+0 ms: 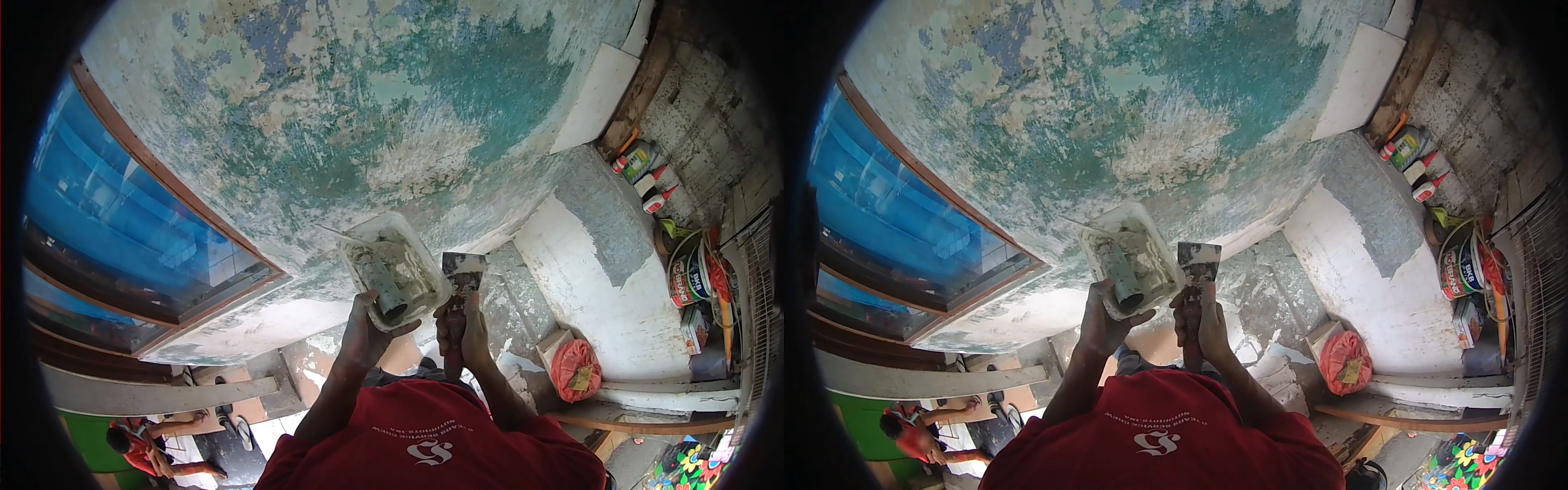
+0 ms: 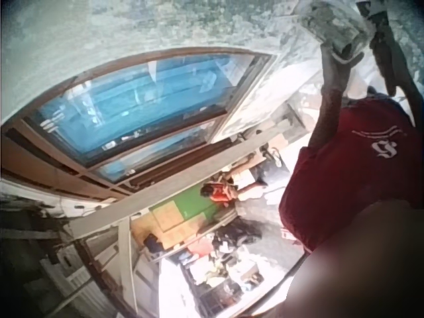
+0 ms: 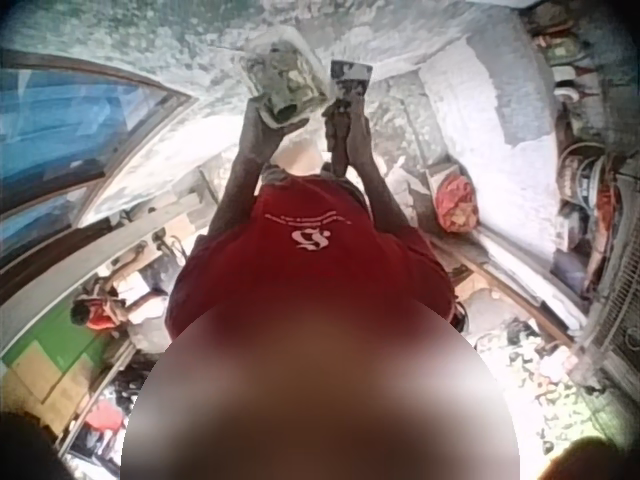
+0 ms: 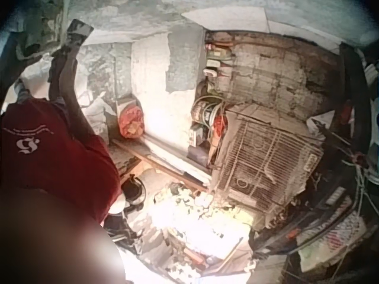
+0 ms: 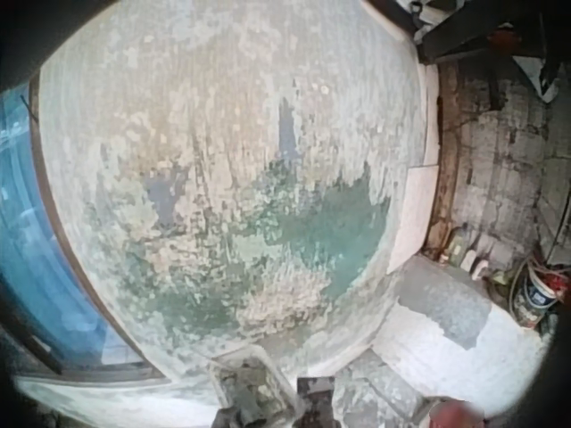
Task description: The person patches a damaged section of a wall by applying filler compound with a putty knife.
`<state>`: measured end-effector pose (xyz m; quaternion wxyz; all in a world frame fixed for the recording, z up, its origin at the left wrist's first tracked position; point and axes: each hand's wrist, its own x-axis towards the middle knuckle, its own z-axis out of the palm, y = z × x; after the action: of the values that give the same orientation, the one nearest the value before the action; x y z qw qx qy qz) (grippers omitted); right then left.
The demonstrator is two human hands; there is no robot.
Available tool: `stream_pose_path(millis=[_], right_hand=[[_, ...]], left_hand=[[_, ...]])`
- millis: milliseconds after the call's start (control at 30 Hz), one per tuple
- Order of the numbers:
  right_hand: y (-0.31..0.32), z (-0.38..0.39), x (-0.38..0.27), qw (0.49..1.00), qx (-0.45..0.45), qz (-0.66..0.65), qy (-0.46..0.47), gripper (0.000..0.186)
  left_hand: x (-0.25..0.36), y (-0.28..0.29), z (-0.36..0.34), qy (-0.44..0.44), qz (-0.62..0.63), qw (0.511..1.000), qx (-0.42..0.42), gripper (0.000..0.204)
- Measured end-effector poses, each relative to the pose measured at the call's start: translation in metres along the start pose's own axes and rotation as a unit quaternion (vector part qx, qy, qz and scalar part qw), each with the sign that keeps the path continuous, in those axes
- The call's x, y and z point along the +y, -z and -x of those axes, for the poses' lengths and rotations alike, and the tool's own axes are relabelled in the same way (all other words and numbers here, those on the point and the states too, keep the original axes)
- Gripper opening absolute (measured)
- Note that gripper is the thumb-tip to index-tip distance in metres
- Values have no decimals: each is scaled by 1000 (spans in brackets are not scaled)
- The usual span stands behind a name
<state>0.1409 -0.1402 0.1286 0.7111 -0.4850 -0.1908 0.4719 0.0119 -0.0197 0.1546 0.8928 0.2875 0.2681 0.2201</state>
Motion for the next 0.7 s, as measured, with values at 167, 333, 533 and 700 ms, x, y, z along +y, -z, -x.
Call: stream_pose_path(millis=[167, 333, 533, 700], right_hand=[[2, 4, -16, 996, -6, 66, -66, 49], [12, -2, -5, 988, -39, 131, -69, 33], [9, -5, -11, 976, -104, 128, -144, 43], [14, -20, -12, 954, -107, 226, -168, 45]], left_hand=[[-1, 16, -2, -41, -11, 999, -7, 58], [-1, 29, -6, -83, -15, 996, -27, 56], [-5, 39, -11, -184, -98, 978, 14, 57], [-16, 55, -16, -204, -163, 965, 39, 57]])
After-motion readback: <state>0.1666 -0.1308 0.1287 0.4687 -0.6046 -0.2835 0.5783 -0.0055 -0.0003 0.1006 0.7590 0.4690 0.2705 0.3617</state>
